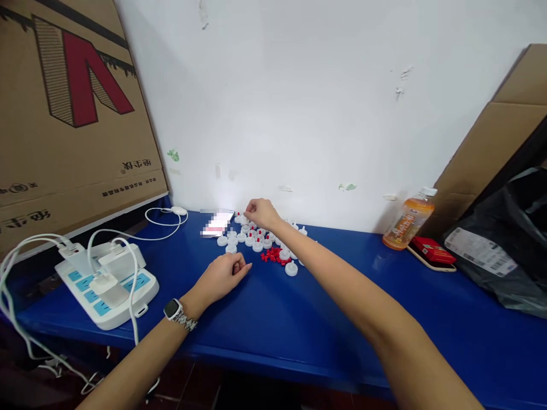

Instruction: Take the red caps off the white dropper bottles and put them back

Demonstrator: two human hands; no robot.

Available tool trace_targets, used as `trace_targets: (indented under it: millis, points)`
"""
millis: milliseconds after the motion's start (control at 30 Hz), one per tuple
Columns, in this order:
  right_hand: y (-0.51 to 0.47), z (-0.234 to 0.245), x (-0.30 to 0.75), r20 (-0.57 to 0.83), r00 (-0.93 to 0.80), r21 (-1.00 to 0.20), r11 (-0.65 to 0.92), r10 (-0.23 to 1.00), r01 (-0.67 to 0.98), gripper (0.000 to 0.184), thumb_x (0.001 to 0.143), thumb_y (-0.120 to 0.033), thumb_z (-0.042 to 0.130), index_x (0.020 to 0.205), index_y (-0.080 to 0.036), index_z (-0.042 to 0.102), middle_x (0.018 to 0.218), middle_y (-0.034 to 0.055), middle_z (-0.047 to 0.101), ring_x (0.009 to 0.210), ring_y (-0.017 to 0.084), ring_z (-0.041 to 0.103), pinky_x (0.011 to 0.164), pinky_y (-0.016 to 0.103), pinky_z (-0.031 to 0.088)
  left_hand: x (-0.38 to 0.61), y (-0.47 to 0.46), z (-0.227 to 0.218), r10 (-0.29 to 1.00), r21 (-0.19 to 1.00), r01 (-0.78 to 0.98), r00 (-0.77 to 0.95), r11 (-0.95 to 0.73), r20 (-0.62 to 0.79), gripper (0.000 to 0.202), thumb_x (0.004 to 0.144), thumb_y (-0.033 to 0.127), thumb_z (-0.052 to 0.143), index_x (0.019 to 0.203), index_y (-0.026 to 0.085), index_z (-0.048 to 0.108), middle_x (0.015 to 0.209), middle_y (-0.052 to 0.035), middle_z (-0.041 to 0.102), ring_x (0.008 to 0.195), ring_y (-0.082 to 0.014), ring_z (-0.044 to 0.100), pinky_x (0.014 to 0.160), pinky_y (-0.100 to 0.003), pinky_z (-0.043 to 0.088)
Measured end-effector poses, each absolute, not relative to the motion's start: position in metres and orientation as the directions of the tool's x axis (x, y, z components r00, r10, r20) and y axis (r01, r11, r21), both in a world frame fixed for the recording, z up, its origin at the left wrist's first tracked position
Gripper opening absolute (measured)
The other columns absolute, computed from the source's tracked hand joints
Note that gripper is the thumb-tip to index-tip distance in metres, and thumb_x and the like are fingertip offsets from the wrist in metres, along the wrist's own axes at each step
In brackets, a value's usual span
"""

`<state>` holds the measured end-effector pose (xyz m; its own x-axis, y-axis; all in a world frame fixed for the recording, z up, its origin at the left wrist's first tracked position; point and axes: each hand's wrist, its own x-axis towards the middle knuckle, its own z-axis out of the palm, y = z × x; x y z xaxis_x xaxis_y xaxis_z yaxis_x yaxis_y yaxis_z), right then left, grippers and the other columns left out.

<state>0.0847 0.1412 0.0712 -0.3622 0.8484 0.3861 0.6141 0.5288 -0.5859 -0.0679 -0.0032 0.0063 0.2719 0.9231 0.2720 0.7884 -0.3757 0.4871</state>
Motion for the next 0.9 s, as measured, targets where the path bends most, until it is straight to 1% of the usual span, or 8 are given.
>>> trace_targets:
  millis: [100, 133, 200, 333, 500, 600, 733, 900]
  points:
    - [0.162, 0.065, 0.056, 0.359, -0.393, -0.371, 0.516, 0.847, 0.772, 0.012, 0.084, -0.023, 0.062, 0.089, -0.017, 0.072, 0.090, 0.0066, 0.075, 0.081, 0.018, 0.066, 0.071, 0.027, 0.045, -0.068, -0.002, 0.004, 0.918, 0.473, 0.791, 0.285, -0.388, 0.277, 0.032, 0.094, 0.043, 0.049, 0.071, 0.021, 0.053, 0.072, -0.0017, 0.063, 0.068, -0.0180, 0.057, 0.059, -0.028, 0.034]
    - [0.166, 0.062, 0.049, 0.357, -0.402, -0.318, 0.514, 0.843, 0.797, 0.015, 0.085, -0.023, 0.061, 0.092, -0.018, 0.072, 0.093, 0.0066, 0.075, 0.084, 0.019, 0.066, 0.073, 0.027, 0.045, -0.068, -0.001, 0.003, 0.919, 0.471, 0.794, 0.285, -0.385, 0.272, 0.032, 0.094, 0.043, 0.049, 0.071, 0.021, 0.053, 0.072, -0.0017, 0.063, 0.067, -0.0180, 0.057, 0.059, -0.028, 0.033]
    - [0.171, 0.058, 0.038, 0.358, -0.411, -0.263, 0.513, 0.838, 0.817, 0.018, 0.086, -0.021, 0.058, 0.094, -0.018, 0.073, 0.095, 0.0067, 0.075, 0.087, 0.020, 0.065, 0.076, 0.028, 0.044, -0.068, 0.002, 0.001, 0.923, 0.467, 0.800, 0.282, -0.376, 0.261, 0.032, 0.094, 0.043, 0.049, 0.071, 0.021, 0.053, 0.070, -0.0017, 0.062, 0.066, -0.0179, 0.056, 0.058, -0.028, 0.032]
    - [0.174, 0.058, 0.030, 0.372, -0.412, -0.242, 0.515, 0.832, 0.822, 0.019, 0.086, -0.020, 0.055, 0.093, -0.018, 0.073, 0.094, 0.0072, 0.075, 0.088, 0.022, 0.065, 0.078, 0.030, 0.042, -0.067, 0.004, 0.000, 0.926, 0.468, 0.802, 0.280, -0.370, 0.252, 0.032, 0.094, 0.044, 0.049, 0.071, 0.022, 0.053, 0.067, -0.0016, 0.061, 0.064, -0.0178, 0.055, 0.057, -0.028, 0.030]
    - [0.174, 0.064, 0.024, 0.398, -0.416, -0.216, 0.524, 0.818, 0.824, 0.023, 0.092, -0.022, 0.049, 0.099, -0.018, 0.071, 0.097, 0.0062, 0.074, 0.090, 0.020, 0.064, 0.081, 0.029, 0.040, -0.067, 0.002, 0.001, 0.923, 0.457, 0.805, 0.288, -0.377, 0.255, 0.031, 0.094, 0.043, 0.048, 0.071, 0.022, 0.053, 0.067, -0.0020, 0.062, 0.066, -0.0190, 0.056, 0.057, -0.028, 0.030]
    - [0.174, 0.061, 0.018, 0.344, -0.436, -0.183, 0.514, 0.832, 0.838, 0.024, 0.093, -0.022, 0.049, 0.100, -0.019, 0.071, 0.101, 0.0065, 0.074, 0.093, 0.020, 0.064, 0.083, 0.030, 0.040, -0.067, 0.002, 0.002, 0.923, 0.451, 0.809, 0.288, -0.377, 0.255, 0.030, 0.094, 0.042, 0.049, 0.072, 0.022, 0.054, 0.067, -0.0024, 0.062, 0.068, -0.0192, 0.057, 0.058, -0.028, 0.031]
    - [0.175, 0.054, 0.015, 0.263, -0.450, -0.155, 0.498, 0.853, 0.853, 0.018, 0.087, -0.021, 0.057, 0.092, -0.018, 0.074, 0.097, 0.0096, 0.075, 0.092, 0.023, 0.065, 0.087, 0.034, 0.038, -0.067, 0.002, 0.002, 0.919, 0.440, 0.811, 0.294, -0.386, 0.264, 0.029, 0.094, 0.041, 0.049, 0.073, 0.022, 0.054, 0.067, -0.0018, 0.062, 0.069, -0.0200, 0.057, 0.058, -0.028, 0.032]
    - [0.178, 0.057, 0.023, 0.205, -0.475, -0.124, 0.504, 0.856, 0.855, 0.018, 0.085, -0.021, 0.059, 0.090, -0.017, 0.075, 0.098, 0.0118, 0.074, 0.095, 0.024, 0.064, 0.093, 0.038, 0.034, -0.067, 0.001, 0.002, 0.919, 0.448, 0.807, 0.293, -0.385, 0.262, 0.030, 0.094, 0.041, 0.049, 0.071, 0.022, 0.052, 0.067, -0.0014, 0.061, 0.067, -0.0190, 0.056, 0.058, -0.028, 0.031]
